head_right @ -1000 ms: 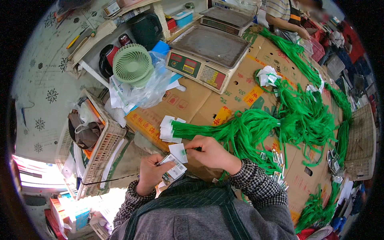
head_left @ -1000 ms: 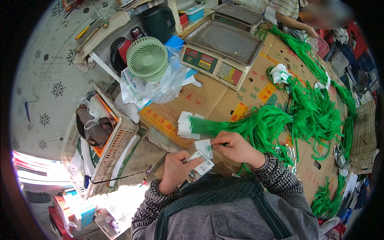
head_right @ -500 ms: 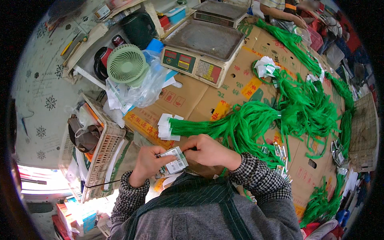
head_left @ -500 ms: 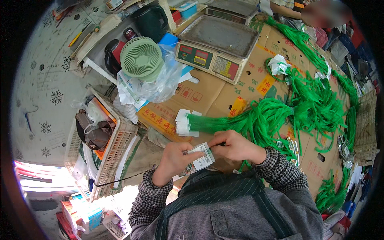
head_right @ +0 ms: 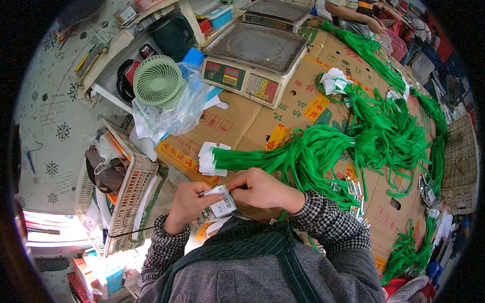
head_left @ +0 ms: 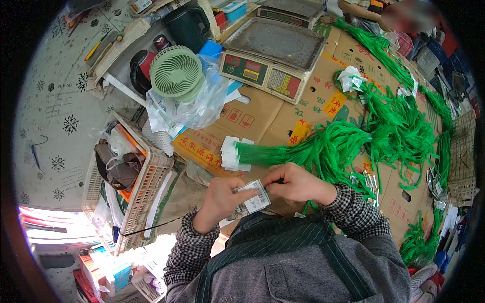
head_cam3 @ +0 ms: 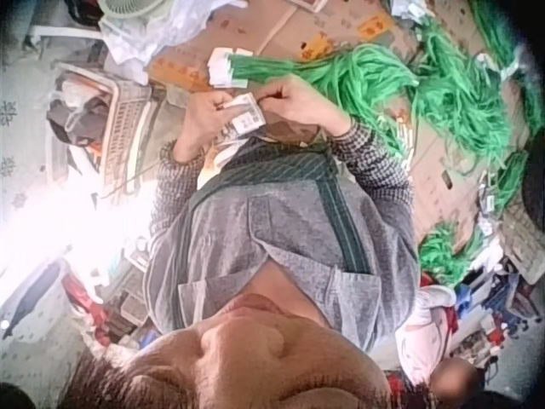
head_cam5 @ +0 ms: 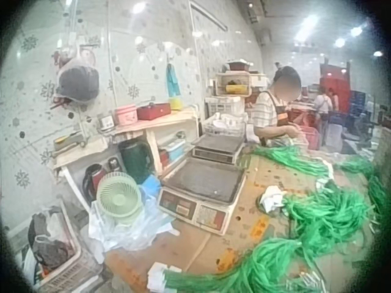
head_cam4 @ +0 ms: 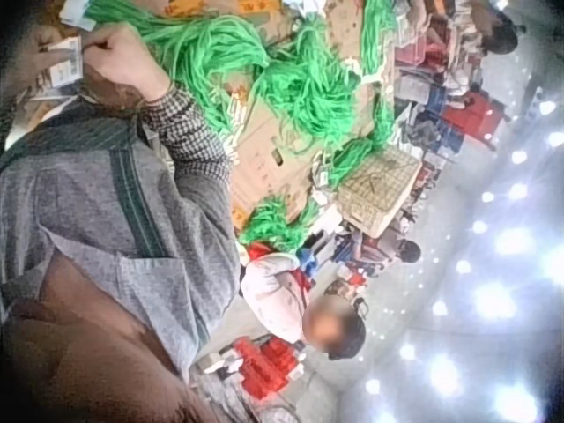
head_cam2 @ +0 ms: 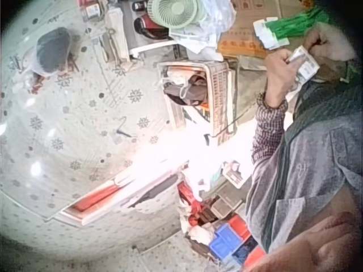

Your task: The person repeatedly picks up small white labels and green plastic ties from a table, attaches a label to each tie, and places the labeled tie on a growing pile. The person also tears off a long strip of labels from a roll and continues the labeling process.

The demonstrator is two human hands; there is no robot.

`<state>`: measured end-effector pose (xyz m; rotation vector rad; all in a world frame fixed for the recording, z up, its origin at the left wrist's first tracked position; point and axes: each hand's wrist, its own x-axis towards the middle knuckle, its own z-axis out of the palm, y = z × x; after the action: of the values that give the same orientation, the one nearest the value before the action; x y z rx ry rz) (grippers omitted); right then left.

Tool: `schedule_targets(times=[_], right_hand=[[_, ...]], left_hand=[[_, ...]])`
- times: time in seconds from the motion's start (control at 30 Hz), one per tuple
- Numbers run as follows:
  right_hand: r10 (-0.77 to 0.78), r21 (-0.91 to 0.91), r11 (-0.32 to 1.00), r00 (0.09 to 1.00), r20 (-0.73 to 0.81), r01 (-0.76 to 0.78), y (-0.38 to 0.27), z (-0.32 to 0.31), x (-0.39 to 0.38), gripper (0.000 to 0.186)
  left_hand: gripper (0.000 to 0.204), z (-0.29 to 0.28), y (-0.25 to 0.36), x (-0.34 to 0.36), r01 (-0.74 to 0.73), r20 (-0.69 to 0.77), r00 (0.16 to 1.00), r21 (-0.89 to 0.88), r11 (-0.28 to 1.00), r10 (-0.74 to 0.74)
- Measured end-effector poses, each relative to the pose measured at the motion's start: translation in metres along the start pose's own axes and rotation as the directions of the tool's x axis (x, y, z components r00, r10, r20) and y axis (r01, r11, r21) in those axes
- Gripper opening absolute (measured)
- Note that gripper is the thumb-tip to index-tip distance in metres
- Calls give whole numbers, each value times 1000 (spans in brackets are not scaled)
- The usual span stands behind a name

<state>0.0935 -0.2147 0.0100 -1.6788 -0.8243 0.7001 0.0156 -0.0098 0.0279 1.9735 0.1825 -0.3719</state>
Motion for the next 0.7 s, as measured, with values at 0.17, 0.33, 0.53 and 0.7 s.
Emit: schedule_targets(times=[0.17, 0.33, 0.53, 0.7], right_hand=[[13, 50, 999, 1000, 25, -14, 4, 2, 0, 21], [53, 104, 993, 998, 43, -57, 0, 1, 0, 21], [94, 177, 979, 993, 68, -104, 5, 0, 1, 19], [106, 182, 976, 991, 76, -118, 4, 0, 0, 19]], left_hand=[[18, 0, 0, 0, -1, 15, 1000, -44, 999, 1], [18, 0, 0, 0, -4, 32, 999, -95, 995, 7], [18, -1, 3, -1, -27, 35, 999, -89, 996, 31], [18, -1, -3, 0, -44, 32, 998, -87, 995, 46]])
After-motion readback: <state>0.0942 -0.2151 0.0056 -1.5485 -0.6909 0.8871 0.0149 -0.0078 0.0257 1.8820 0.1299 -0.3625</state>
